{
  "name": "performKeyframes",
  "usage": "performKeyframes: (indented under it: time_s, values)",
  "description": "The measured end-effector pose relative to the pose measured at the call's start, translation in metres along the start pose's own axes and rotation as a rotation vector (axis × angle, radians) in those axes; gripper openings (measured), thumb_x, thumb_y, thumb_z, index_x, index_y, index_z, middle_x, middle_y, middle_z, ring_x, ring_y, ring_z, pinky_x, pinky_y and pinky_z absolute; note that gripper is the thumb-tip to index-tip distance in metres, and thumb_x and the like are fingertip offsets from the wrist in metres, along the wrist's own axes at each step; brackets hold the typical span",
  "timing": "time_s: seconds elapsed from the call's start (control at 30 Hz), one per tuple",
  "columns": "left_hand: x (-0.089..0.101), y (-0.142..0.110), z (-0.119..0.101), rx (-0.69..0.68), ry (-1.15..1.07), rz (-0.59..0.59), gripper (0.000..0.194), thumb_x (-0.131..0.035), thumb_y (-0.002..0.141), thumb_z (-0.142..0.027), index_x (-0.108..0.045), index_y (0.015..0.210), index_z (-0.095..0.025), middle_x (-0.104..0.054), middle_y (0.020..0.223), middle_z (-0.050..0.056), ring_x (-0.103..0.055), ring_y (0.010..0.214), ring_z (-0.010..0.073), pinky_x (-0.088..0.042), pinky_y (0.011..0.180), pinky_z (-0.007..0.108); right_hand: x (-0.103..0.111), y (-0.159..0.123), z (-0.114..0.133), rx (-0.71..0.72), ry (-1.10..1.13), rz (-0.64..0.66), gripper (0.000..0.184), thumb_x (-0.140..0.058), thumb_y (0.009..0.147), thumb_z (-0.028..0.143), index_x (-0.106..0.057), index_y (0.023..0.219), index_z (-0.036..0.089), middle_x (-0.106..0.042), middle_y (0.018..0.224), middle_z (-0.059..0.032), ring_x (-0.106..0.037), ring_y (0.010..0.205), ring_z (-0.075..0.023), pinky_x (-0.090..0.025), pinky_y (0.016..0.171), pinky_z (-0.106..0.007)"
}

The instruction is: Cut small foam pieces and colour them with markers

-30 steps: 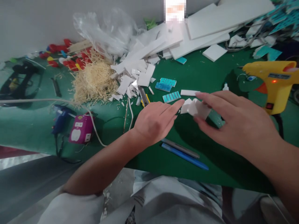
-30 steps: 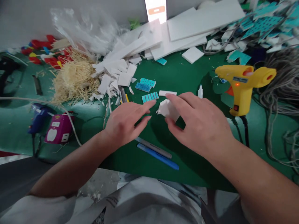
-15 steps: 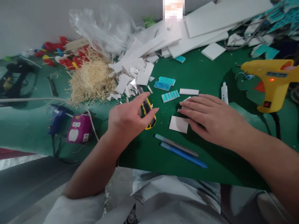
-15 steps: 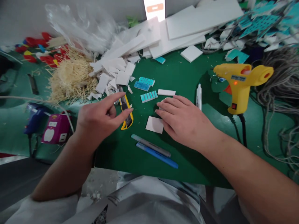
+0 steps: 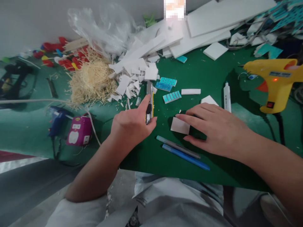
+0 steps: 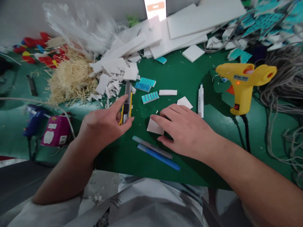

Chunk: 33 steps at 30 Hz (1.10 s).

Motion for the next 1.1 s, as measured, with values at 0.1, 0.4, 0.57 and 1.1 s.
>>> performKeyframes:
  time_s: [0.1, 0.4, 0.57, 1.1]
  values:
    - [0.006, -0.001, 0.0, -0.014, -0.012, -0.088, 0.067, -0.065, 0.081, -0.037, -0.062, 0.147, -0.024, -0.067, 0.06, 0.001, -0.062, 0.053, 0.0226, -0.043, 0.054, 0.029, -0.001, 0.001, 0.0, 0.025, -0.005, 0.001, 0.037, -0.057, 0.096, 0.024, -0.071, 0.128, 0.011, -0.076, 0.104, -0.0152, -0.07, 0.096, -0.0285, -0.054, 0.079, -0.041]
    - [0.051, -0.02, 0.021, -0.074, -0.413, -0.526, 0.054, -0.052, 0.088, -0.025, -0.068, 0.14, -0.023, -0.062, 0.063, -0.002, -0.052, 0.053, 0.0156, -0.046, 0.06, 0.03, 0.006, 0.0, -0.003, 0.009, 0.01, -0.033, 0.035, -0.058, 0.096, 0.024, -0.073, 0.125, 0.009, -0.077, 0.11, -0.0163, -0.07, 0.1, -0.029, -0.056, 0.084, -0.043]
    - [0.04, -0.015, 0.047, 0.008, -1.109, -0.661, 0.037, -0.047, 0.099, -0.028, -0.078, 0.119, -0.026, -0.067, 0.076, -0.003, -0.044, 0.046, 0.0078, -0.033, 0.045, 0.027, 0.004, -0.001, -0.003, 0.026, 0.005, -0.052, 0.032, -0.056, 0.097, 0.02, -0.074, 0.122, 0.01, -0.077, 0.104, -0.0147, -0.07, 0.097, -0.0275, -0.056, 0.083, -0.042]
    - [0.02, 0.006, 0.057, 0.029, -1.598, -0.686, 0.03, -0.07, 0.079, -0.042, -0.072, 0.105, -0.026, -0.038, 0.044, -0.01, -0.029, 0.035, 0.0078, -0.022, 0.037, 0.027, 0.007, -0.001, -0.005, 0.039, 0.037, -0.064, 0.036, -0.057, 0.089, 0.013, -0.074, 0.121, 0.01, -0.076, 0.114, -0.0173, -0.071, 0.106, -0.0311, -0.058, 0.088, -0.047]
Point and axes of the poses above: each hand's wrist, its own y-axis towards the middle knuckle, its own x-axis out of the back of the hand, z = x × y, the point moved 10 cm from there along y, towards the middle knuckle
